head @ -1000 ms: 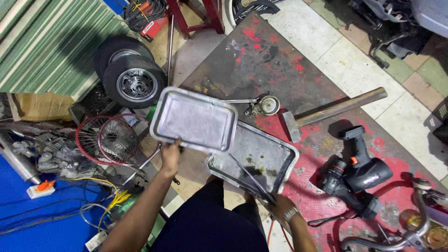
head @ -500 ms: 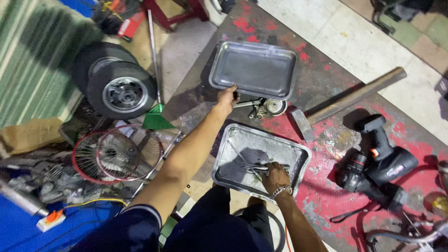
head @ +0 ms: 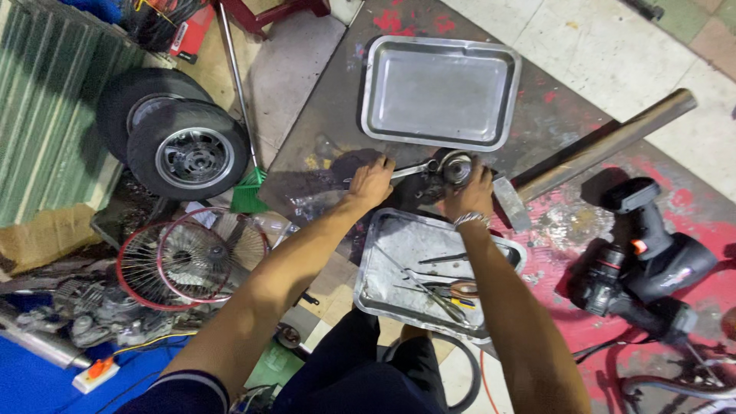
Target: The person works on a red bicycle frame on a workbench, handling various components including wires, a metal assembly, and the frame itself. The person uses their hands to position and connect parts, moving between the frame and multiple trays of small components.
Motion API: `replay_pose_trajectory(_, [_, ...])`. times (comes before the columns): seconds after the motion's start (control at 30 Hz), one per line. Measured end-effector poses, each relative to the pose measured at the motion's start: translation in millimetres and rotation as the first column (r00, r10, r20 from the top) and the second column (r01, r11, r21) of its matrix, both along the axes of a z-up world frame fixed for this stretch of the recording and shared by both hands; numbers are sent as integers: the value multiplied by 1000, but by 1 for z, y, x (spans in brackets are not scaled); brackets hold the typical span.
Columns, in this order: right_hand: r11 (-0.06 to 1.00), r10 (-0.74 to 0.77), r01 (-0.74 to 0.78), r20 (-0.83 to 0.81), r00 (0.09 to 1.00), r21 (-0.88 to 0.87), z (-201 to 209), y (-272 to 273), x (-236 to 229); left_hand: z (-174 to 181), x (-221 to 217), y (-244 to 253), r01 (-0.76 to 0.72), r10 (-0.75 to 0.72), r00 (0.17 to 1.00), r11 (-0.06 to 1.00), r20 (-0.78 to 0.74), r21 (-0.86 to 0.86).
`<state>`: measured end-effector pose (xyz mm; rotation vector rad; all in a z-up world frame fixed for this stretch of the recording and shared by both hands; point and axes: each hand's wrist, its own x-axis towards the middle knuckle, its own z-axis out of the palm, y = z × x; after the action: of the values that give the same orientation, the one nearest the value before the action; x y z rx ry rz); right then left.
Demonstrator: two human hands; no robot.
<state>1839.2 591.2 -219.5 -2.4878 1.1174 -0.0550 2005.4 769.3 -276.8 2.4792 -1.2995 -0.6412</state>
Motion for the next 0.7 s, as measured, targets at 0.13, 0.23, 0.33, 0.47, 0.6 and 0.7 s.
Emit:
replay_pose_trajectory(0.13, [970,-96,142,-223,970,199,-43,-28,5,14,14,28,84,-73,990,993,-121,82])
replay_pose_trajectory(0.23, [979,-5,54,-242,970,196,-58,-30,-4,23,23,50,73,9,956,961,-293,268])
replay_pose_trajectory(0.33, [956,-45,67,-84,995,285,-51,6,-39,39,17,81,39,-28,983,998,-182,55])
replay_pose_trajectory(0.47, [885,-334,283,80,939,368,-23,90,-127,62,-21,96,83,-93,971,995,-222,-53])
replay_pose_trajectory(0.6, [647,-653,526,46,756,552,-15,156,-188,71,-67,76,214,-207,935,977,-288,-7])
replay_pose_trajectory(0.7, [258,-859,464,-18,512,847,-25,178,-223,67,-93,50,339,-324,880,941,-348,-19])
